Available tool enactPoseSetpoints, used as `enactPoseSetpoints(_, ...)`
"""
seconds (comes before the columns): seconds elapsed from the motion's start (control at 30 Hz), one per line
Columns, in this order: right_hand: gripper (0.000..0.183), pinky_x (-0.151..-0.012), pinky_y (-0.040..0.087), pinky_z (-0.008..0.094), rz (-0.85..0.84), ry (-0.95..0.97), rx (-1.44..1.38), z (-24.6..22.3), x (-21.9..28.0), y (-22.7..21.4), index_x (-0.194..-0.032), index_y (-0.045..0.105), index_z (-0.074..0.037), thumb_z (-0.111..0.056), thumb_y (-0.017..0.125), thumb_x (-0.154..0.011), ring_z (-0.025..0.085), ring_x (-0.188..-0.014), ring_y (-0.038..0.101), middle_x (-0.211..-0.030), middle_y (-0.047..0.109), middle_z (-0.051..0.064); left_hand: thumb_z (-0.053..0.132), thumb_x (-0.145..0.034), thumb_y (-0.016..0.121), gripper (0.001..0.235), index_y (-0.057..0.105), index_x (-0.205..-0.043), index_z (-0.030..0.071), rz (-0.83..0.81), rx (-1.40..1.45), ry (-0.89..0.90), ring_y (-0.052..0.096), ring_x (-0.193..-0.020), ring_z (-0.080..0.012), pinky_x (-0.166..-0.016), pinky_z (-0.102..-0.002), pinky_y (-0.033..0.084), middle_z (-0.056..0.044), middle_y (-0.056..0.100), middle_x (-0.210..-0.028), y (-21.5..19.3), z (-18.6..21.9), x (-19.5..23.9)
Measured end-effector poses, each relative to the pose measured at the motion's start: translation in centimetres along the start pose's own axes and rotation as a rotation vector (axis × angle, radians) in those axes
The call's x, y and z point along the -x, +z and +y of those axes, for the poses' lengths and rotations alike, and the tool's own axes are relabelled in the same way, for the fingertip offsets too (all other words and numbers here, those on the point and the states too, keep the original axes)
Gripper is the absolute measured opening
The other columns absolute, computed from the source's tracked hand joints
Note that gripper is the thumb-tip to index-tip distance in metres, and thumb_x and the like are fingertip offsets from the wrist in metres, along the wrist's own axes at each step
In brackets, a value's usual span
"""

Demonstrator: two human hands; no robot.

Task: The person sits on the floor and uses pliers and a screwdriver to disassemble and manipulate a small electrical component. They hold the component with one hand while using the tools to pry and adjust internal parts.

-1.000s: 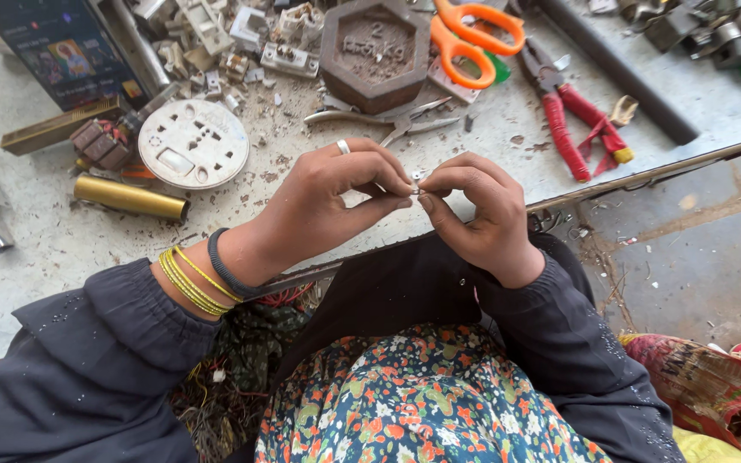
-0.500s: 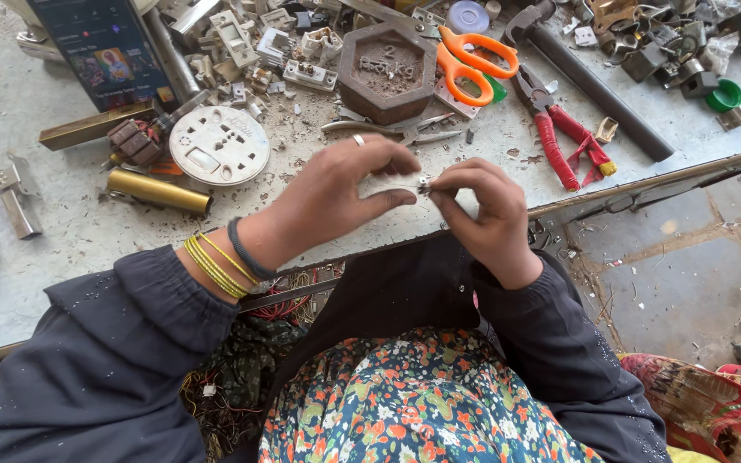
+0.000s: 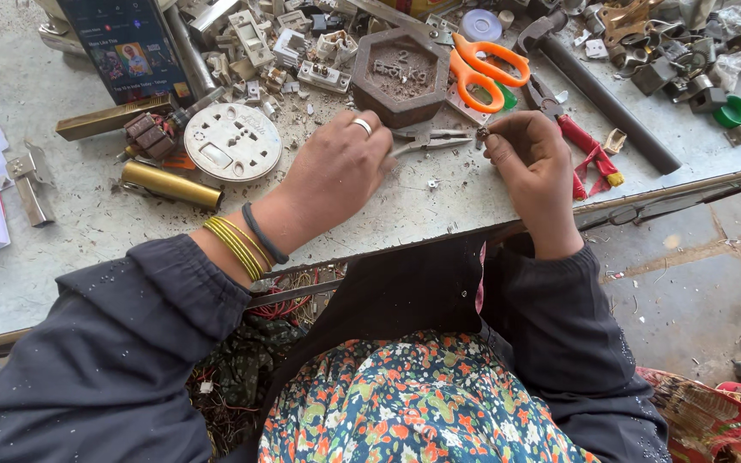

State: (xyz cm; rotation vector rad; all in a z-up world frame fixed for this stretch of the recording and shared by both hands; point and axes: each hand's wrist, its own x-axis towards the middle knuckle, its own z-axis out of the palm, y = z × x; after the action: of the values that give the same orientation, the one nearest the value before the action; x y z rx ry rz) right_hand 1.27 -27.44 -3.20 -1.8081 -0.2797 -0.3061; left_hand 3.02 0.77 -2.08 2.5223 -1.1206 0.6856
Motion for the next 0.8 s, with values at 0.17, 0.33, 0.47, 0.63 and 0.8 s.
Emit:
enactPoseSetpoints(0.17, 0.012, -0.095, 0.055, 0.026, -0.092, -0.070, -0.051, -0.3, 0.5, 0.2, -0.120, 0.057, 0.000, -0.001, 0.061, -0.109, 0.009, -0.105, 0.065, -0.120, 0.070, 0.008, 0.020, -0.109, 0.052, 0.022, 0.053, -0.102, 0.000, -0.154, 0.081, -0.166, 0.058, -0.069, -0.0219, -0.062, -0.032, 0.050, -0.010, 0.057, -0.080, 0.9, -0.6, 0.2)
enactPoseSetpoints(0.33, 0.011, -0.093, 0.056, 0.028, -0.047, -0.069, -0.061, -0.5, 0.5, -0.2, -0.122, 0.053, -0.001, 0.001, 0.056, -0.111, 0.014, -0.105, 0.069, -0.126, 0.069, 0.012, 0.021, -0.111, 0.051, 0.020, 0.050, -0.104, 0.001, -0.058, 0.312, -0.234, 0.061, -0.063, -0.0247, -0.060, -0.037, 0.050, -0.010, 0.059, -0.070, 0.2, -0.4, 0.6)
enactPoseSetpoints(0.47, 0.012, -0.098, 0.060, 0.034, -0.068, -0.060, -0.212, -0.5, 0.4, -0.4, -0.123, 0.051, -0.001, 0.002, 0.054, -0.112, 0.020, -0.109, 0.071, -0.126, 0.066, 0.013, 0.021, -0.109, 0.056, 0.020, 0.052, -0.110, 0.001, 0.033, 0.449, -0.217, 0.065, -0.073, -0.0308, -0.066, -0.042, 0.050, -0.014, 0.064, -0.078, -0.8, 0.5, 0.7)
enactPoseSetpoints(0.63, 0.011, -0.102, 0.062, 0.039, -0.100, -0.066, -0.254, -0.8, 0.6, -0.8, -0.122, 0.050, -0.001, 0.001, 0.055, -0.111, 0.026, -0.116, 0.071, -0.125, 0.069, 0.019, 0.022, -0.104, 0.065, 0.019, 0.059, -0.106, 0.004, -0.003, 0.442, -0.170, 0.065, -0.076, -0.0327, -0.070, -0.045, 0.050, -0.013, 0.065, -0.079, -1.4, 1.4, 0.4)
enactPoseSetpoints(0.8, 0.011, -0.101, 0.062, 0.040, -0.130, -0.072, -0.303, -0.9, 0.9, -1.0, -0.121, 0.050, -0.002, 0.003, 0.054, -0.112, 0.029, -0.115, 0.073, -0.124, 0.070, 0.024, 0.028, -0.098, 0.073, 0.026, 0.060, -0.102, 0.005, -0.035, 0.442, -0.128, 0.066, -0.079, -0.0325, -0.073, -0.045, 0.051, -0.012, 0.067, -0.081, -1.7, 1.4, 0.4)
